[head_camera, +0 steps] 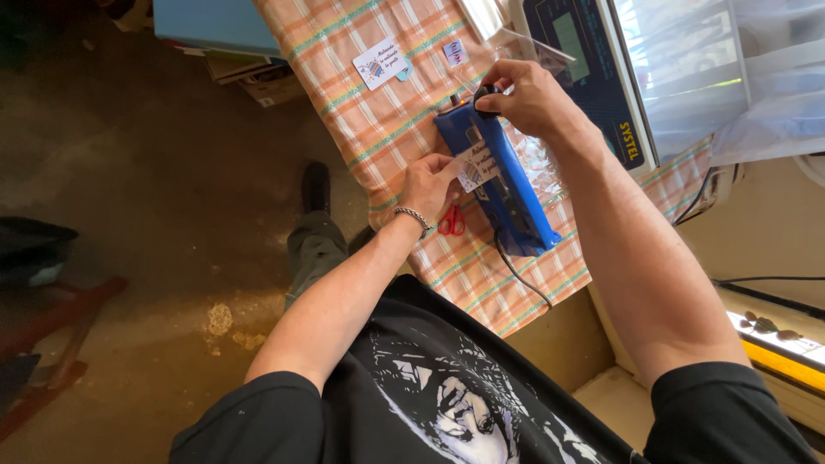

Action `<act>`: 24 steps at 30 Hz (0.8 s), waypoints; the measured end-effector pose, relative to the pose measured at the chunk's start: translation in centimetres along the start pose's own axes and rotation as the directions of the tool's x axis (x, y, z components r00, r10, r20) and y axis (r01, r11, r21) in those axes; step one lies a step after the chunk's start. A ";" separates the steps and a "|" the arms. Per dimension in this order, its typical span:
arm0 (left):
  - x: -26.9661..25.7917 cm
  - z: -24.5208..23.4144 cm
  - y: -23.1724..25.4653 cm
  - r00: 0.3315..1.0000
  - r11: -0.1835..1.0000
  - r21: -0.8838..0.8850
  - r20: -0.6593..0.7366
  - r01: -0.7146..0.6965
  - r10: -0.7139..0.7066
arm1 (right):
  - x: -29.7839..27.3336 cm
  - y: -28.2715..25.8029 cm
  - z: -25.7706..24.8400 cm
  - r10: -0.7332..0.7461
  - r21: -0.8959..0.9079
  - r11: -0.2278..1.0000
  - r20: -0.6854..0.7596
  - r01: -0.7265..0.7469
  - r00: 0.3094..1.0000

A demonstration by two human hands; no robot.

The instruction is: Packaging small printed photos into plastic bags and sealing them using a manual heat sealer

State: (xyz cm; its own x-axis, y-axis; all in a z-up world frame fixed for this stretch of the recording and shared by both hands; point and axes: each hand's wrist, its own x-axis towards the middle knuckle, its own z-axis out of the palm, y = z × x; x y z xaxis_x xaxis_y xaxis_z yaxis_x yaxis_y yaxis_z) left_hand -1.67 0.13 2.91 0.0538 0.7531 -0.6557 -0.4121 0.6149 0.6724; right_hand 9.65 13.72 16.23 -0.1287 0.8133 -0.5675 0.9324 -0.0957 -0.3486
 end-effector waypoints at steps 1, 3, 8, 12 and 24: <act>0.5 0.0 -0.7 1.000 1.000 0.001 0.000 0.001 -0.001 | 0.4 0.4 0.3 0.000 0.001 1.000 0.000 0.000 1.000; 1.7 0.1 -2.1 0.999 0.984 -0.173 0.028 0.049 -0.045 | 1.1 1.5 0.7 -0.060 -0.015 0.998 -0.038 0.060 0.997; 0.4 -0.1 -1.5 0.990 0.989 -0.039 -0.005 0.140 -0.140 | 1.1 1.7 0.8 -0.059 0.004 0.998 -0.051 0.059 0.997; -3.0 -0.8 0.3 0.984 0.977 0.123 0.004 0.175 -0.177 | -0.1 0.4 0.1 -0.008 0.085 0.996 -0.015 0.010 1.000; -5.8 -9.2 -1.1 0.999 0.995 0.097 0.017 0.026 -0.028 | -2.7 3.2 0.9 -0.148 0.526 0.811 -0.242 0.258 0.959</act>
State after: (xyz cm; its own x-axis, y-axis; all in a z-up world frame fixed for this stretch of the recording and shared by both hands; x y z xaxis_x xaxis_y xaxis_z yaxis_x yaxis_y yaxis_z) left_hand -9.91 -7.05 2.85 0.0803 0.7394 -0.6684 -0.3203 0.6542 0.6852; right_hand 12.68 10.66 15.95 -0.1797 0.9330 -0.3118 0.5451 -0.1694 -0.8211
